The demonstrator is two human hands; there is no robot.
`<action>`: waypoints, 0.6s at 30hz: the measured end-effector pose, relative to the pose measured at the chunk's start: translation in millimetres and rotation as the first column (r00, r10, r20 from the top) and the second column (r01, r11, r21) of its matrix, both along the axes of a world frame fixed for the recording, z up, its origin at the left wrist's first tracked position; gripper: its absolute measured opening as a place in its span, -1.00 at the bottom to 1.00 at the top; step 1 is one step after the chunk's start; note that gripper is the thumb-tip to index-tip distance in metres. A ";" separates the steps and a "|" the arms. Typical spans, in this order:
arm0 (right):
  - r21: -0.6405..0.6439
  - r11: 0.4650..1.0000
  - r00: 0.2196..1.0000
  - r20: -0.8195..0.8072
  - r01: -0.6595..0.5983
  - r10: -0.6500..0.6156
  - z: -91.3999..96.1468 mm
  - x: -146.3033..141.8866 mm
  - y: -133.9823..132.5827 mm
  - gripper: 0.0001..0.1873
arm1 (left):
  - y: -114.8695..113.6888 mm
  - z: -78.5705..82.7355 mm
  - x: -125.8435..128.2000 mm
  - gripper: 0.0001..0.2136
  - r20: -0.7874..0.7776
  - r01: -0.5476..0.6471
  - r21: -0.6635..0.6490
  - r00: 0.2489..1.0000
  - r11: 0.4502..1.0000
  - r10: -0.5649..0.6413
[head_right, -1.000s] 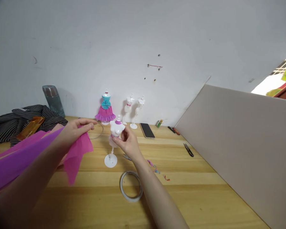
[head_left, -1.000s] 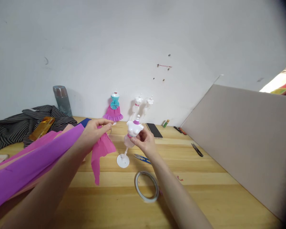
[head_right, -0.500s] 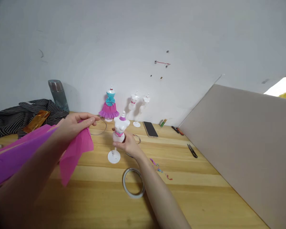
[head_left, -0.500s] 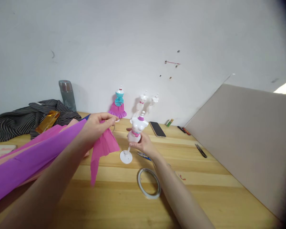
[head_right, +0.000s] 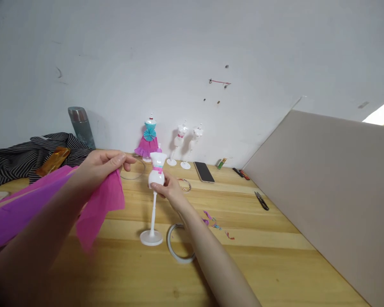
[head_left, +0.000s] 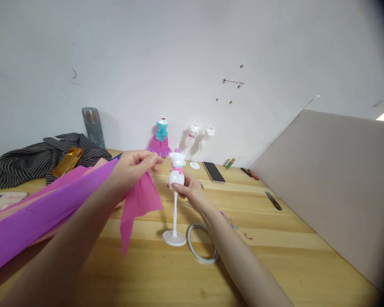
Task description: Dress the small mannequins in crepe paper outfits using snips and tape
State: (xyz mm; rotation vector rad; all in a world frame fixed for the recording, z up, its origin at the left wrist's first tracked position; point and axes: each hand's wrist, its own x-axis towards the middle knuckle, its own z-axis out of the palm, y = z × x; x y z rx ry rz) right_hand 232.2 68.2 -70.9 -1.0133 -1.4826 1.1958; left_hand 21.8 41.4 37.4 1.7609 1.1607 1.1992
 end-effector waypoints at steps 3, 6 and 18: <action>-0.094 0.995 0.998 0.065 -0.016 0.022 -12.1 -8.1 0.1 -0.59 | 1.1 -4.7 3.1 -0.69 -0.113 0.056 0.033 0.992 0.998 -0.052; -0.173 0.984 0.988 0.135 -0.047 0.071 -25.8 -15.9 -2.2 -0.63 | 6.0 -16.6 8.2 -0.70 -0.268 0.209 0.048 0.945 0.977 -0.189; -0.188 0.981 0.878 0.462 -0.043 0.127 -28.5 -8.0 -9.4 -0.86 | 22.9 -59.8 29.7 -0.78 -0.328 0.340 -0.146 0.869 0.929 -0.370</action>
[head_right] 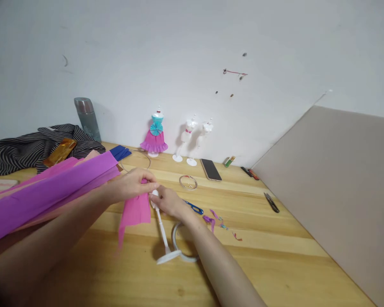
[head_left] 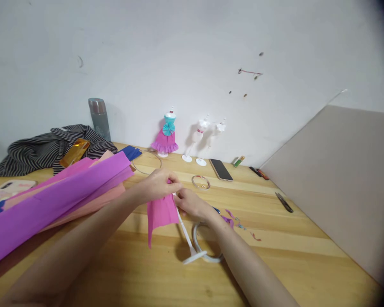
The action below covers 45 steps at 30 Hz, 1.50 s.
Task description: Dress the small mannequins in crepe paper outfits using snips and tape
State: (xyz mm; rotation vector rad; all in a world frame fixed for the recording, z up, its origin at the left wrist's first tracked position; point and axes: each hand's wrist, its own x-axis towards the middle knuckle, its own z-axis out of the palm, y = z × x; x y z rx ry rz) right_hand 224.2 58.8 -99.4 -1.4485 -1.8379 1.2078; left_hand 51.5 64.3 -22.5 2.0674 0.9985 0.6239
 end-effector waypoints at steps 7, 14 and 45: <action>-0.014 1.000 1.000 0.000 0.001 -0.001 1.2 1.1 -2.0 -0.87 | 6.9 -28.7 12.7 -0.78 -0.037 0.094 -0.052 0.995 0.994 -0.096; -0.036 0.999 0.978 -0.207 0.004 -0.012 27.6 8.3 -7.9 -0.70 | -6.7 -19.0 15.4 -0.68 0.049 -0.109 0.116 0.993 0.987 0.104; -0.071 0.982 0.883 -0.431 0.174 -0.188 5.9 11.6 6.4 -0.57 | 46.7 -24.6 -39.4 -0.73 0.079 -0.164 -0.196 0.980 0.967 0.182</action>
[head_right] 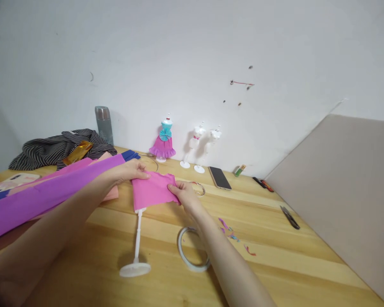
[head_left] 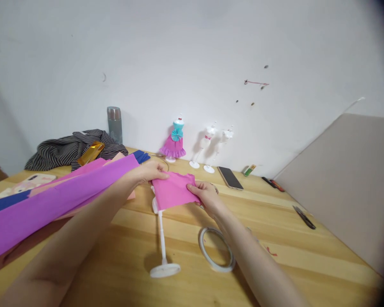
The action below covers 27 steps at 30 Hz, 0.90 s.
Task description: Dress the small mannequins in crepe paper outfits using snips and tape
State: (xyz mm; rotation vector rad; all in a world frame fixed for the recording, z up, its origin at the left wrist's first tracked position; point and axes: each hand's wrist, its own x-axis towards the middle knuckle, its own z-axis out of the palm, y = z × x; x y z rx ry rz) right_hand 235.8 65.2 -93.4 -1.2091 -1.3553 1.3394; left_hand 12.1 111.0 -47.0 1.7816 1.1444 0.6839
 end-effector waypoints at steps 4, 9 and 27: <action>0.010 1.000 1.000 0.012 -0.006 0.006 -4.0 -3.0 0.2 -0.60 | 7.4 -4.8 -5.6 -0.71 -0.012 -0.039 -0.022 0.999 0.999 0.038; 0.009 0.999 0.999 0.018 -0.031 0.031 -9.4 -6.4 0.5 -0.60 | 10.5 -3.3 -15.8 -0.73 -0.003 0.029 -0.081 1.000 0.996 -0.029; 0.028 1.000 0.991 0.137 0.003 -0.007 -8.9 -20.8 -5.6 -0.59 | 23.5 -17.2 -21.9 -0.90 0.206 -0.163 -0.064 0.963 0.985 0.173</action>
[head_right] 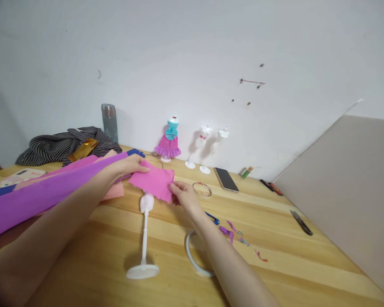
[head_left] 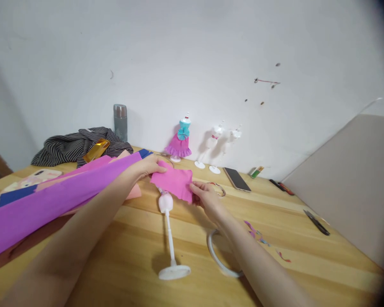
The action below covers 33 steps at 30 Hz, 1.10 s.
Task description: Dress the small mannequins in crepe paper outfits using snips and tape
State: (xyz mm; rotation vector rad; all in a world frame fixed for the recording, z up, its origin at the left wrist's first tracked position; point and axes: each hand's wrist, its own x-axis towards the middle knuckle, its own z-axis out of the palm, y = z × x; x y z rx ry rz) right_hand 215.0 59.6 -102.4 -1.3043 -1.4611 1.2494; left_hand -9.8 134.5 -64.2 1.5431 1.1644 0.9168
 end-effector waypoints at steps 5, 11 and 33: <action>0.011 0.999 0.969 0.245 -0.044 0.040 1.5 -19.4 -13.4 -0.58 | -2.6 7.3 0.1 -0.91 0.028 -0.056 -0.007 0.998 0.998 0.056; 0.114 0.992 0.866 0.500 -0.063 -0.003 -0.3 -38.5 -26.5 -0.69 | -17.5 25.8 14.0 -0.97 0.194 -0.172 0.050 0.968 0.984 0.159; 0.159 0.972 0.983 -0.086 0.175 -0.163 -9.6 -39.7 -24.1 -0.64 | -50.2 90.1 -11.0 -0.94 0.677 -0.487 0.117 0.677 0.866 0.289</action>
